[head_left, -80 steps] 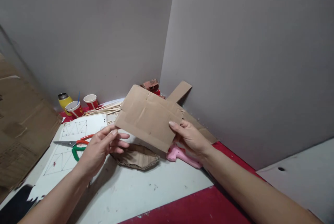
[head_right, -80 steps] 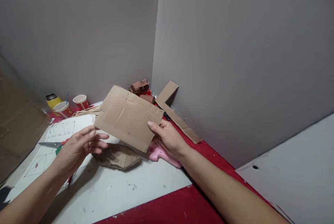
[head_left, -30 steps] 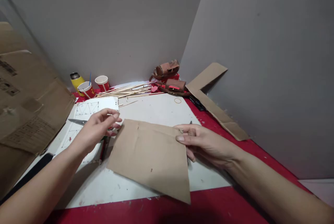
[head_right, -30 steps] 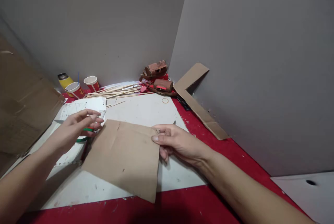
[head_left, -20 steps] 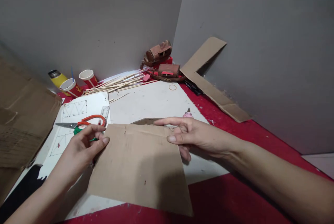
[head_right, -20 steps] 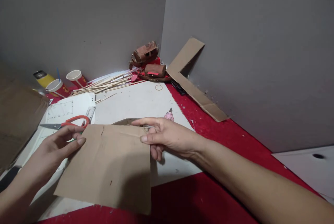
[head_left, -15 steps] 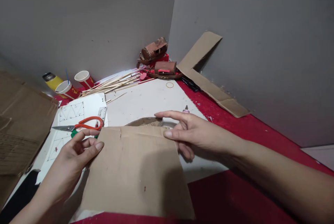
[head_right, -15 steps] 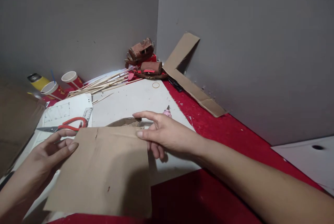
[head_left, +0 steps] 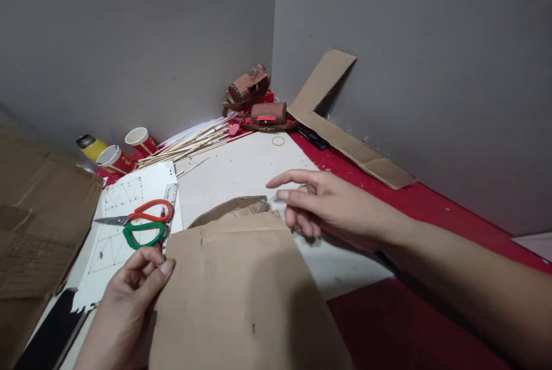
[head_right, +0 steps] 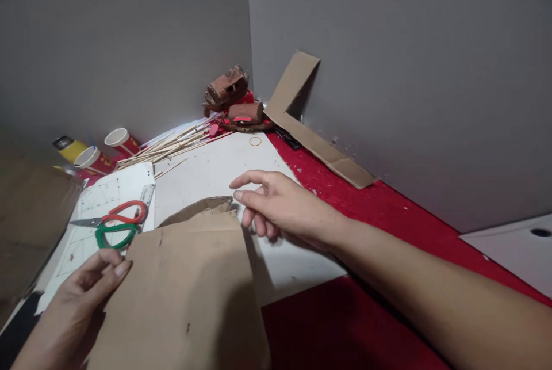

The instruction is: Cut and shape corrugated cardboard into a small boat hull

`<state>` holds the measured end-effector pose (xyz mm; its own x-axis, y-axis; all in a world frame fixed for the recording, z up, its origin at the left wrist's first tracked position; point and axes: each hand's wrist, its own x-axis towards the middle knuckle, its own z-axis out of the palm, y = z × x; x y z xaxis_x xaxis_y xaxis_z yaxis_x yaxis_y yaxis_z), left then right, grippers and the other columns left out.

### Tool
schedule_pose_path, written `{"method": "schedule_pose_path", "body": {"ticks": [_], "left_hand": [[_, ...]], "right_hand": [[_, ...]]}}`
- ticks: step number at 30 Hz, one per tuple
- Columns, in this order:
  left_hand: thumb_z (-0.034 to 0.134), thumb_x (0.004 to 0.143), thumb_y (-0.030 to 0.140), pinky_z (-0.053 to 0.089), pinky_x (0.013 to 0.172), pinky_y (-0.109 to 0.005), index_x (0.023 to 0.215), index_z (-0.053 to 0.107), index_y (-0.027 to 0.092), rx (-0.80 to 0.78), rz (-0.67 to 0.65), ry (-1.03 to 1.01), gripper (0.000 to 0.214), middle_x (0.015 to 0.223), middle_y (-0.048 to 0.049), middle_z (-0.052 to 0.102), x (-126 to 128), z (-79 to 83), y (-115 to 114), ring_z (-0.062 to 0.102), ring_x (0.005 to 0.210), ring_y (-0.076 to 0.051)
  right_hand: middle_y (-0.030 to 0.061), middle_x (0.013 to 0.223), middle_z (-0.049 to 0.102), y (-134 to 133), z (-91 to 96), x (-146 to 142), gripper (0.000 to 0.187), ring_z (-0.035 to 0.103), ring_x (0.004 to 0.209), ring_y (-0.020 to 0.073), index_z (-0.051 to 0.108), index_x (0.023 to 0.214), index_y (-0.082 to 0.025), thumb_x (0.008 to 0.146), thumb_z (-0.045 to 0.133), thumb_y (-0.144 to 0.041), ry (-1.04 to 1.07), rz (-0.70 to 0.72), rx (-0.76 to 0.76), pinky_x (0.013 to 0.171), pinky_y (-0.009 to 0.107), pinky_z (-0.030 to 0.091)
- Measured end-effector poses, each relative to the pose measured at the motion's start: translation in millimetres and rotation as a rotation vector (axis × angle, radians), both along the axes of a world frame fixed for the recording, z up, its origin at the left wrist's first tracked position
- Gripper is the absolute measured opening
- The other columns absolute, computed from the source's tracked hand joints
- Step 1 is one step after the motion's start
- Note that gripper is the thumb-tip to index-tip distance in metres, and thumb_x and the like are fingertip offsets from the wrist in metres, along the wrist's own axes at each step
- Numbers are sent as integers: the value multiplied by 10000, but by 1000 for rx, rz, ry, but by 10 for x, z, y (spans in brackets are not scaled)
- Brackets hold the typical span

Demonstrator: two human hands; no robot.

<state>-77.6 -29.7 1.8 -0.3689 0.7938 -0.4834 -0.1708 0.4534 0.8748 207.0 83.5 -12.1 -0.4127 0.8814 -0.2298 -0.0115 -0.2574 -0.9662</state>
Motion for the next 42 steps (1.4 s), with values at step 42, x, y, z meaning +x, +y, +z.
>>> {"method": "schedule_pose_path", "body": {"ticks": [42], "left_hand": [[658, 837, 438, 499, 565, -207, 1029, 611, 201, 330, -211, -10, 308, 798, -1, 610, 243, -136, -208, 567, 591, -84]], "right_hand": [[85, 733, 715, -93, 25, -10, 302, 708, 672, 248, 724, 902, -200, 663, 838, -345, 83, 98, -305, 633, 336, 583]]}}
